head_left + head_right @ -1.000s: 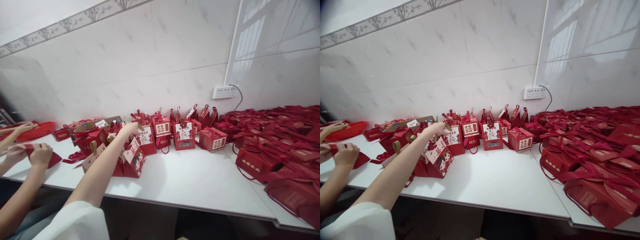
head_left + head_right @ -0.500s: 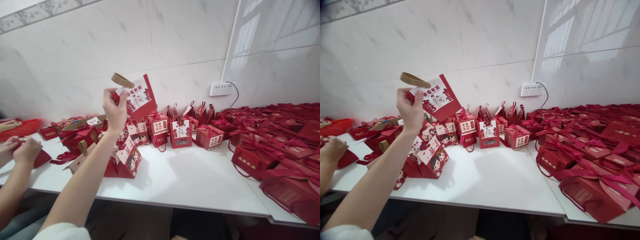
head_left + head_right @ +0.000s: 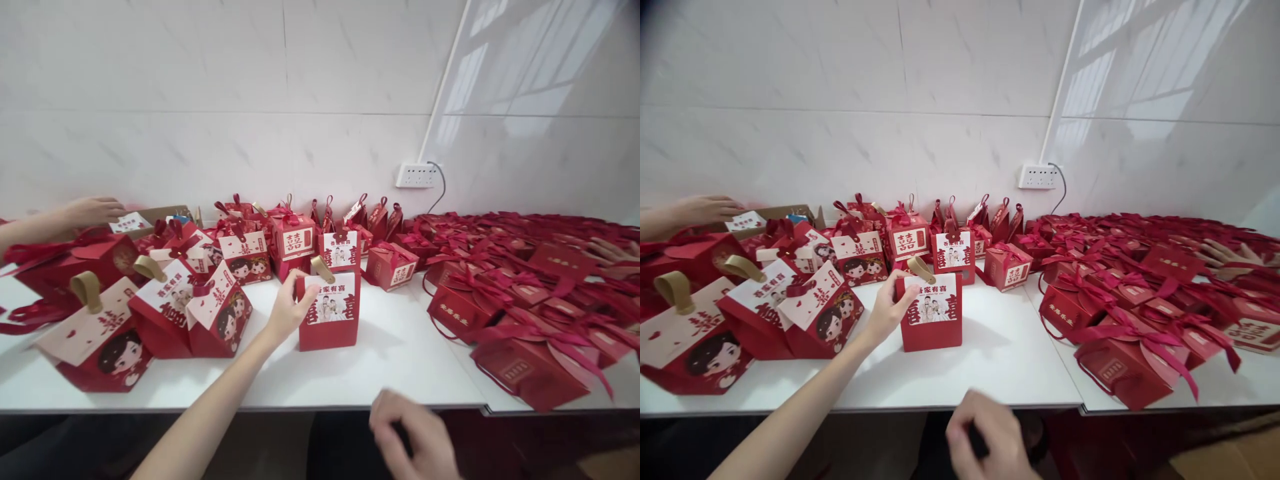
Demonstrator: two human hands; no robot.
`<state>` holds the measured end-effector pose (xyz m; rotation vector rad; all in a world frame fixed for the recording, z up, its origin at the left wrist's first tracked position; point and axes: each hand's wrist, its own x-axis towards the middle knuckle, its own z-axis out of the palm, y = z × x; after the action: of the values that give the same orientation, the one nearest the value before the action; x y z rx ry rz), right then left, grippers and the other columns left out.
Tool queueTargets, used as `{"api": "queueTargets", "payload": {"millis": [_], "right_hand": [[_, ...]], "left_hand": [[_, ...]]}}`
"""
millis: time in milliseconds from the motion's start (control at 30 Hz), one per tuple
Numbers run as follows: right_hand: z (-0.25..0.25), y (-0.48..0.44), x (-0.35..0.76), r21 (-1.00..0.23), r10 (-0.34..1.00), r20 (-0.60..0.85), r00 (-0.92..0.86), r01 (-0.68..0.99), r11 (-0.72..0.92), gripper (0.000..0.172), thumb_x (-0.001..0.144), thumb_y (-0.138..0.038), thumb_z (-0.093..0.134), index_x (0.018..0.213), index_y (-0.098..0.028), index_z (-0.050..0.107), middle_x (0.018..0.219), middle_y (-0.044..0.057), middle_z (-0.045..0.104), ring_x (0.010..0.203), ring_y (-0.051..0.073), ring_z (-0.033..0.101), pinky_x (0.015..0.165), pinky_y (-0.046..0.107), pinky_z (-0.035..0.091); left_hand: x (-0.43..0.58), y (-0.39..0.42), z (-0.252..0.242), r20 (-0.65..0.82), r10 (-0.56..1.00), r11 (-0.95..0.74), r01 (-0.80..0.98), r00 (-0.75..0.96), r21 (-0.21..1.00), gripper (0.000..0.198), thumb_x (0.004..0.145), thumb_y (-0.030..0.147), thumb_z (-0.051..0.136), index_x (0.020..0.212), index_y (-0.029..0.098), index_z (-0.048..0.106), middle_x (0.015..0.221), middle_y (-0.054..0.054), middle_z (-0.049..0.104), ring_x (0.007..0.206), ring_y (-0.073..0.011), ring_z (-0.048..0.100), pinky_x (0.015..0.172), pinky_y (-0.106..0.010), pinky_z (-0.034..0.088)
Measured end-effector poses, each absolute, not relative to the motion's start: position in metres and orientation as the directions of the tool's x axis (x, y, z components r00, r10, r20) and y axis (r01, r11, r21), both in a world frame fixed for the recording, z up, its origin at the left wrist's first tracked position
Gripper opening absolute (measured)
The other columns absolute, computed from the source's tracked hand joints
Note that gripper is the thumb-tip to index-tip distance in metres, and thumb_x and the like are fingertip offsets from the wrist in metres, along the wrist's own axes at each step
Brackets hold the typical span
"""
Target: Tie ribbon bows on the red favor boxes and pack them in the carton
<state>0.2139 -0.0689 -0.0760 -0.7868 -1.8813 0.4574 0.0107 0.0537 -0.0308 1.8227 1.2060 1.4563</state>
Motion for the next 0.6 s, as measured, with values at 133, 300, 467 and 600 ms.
{"api": "queueTargets", "payload": {"millis": [133, 300, 467, 600], "right_hand": [[-0.011, 0.002, 0.222, -0.390, 0.451, 0.888, -0.090, 0.371, 0.843, 0.012, 0.083, -0.009, 0.047, 0.079, -0.020, 0.048, 0.068, 0.001, 0.051, 0.062, 0.013, 0.050, 0.056, 0.027, 0.041], [0.017, 0.082, 0.195, -0.320, 0.392, 0.889, -0.238, 0.291, 0.902, 0.007, 0.081, -0.013, 0.051, 0.083, -0.019, 0.051, 0.079, 0.004, 0.055, 0.076, 0.016, 0.053, 0.067, 0.031, 0.045], [-0.016, 0.091, 0.172, -0.391, 0.433, 0.885, -0.173, 0.230, 0.891, 0.014, 0.079, -0.008, 0.051, 0.087, -0.019, 0.051, 0.086, 0.005, 0.055, 0.083, 0.017, 0.055, 0.072, 0.033, 0.047], [-0.032, 0.078, 0.169, -0.341, 0.396, 0.907, -0.140, 0.305, 0.889, 0.025, 0.076, -0.003, 0.053, 0.096, -0.018, 0.051, 0.091, 0.006, 0.053, 0.088, 0.018, 0.054, 0.073, 0.033, 0.048]], "left_hand": [[-0.001, 0.069, 0.000, 0.534, 0.810, -0.578, 0.170, 0.242, 0.798, 0.039, 0.076, 0.038, 0.057, 0.108, 0.018, 0.049, 0.100, -0.007, 0.061, 0.091, -0.0189, 0.059, 0.080, -0.031, 0.047], [0.000, 0.087, 0.035, 0.438, 0.805, -0.558, 0.262, 0.400, 0.787, 0.024, 0.077, 0.036, 0.059, 0.090, 0.016, 0.061, 0.085, -0.006, 0.065, 0.078, -0.0172, 0.062, 0.073, -0.031, 0.049], [0.017, 0.087, 0.019, 0.476, 0.878, -0.474, 0.248, 0.056, 0.845, 0.024, 0.079, 0.040, 0.058, 0.077, 0.016, 0.056, 0.068, 0.001, 0.061, 0.063, -0.0117, 0.058, 0.059, -0.024, 0.046], [0.022, 0.076, -0.003, 0.548, 0.836, -0.546, 0.142, 0.032, 0.826, 0.018, 0.079, 0.035, 0.056, 0.081, 0.017, 0.055, 0.072, 0.000, 0.064, 0.065, -0.0117, 0.060, 0.061, -0.023, 0.049]]}}
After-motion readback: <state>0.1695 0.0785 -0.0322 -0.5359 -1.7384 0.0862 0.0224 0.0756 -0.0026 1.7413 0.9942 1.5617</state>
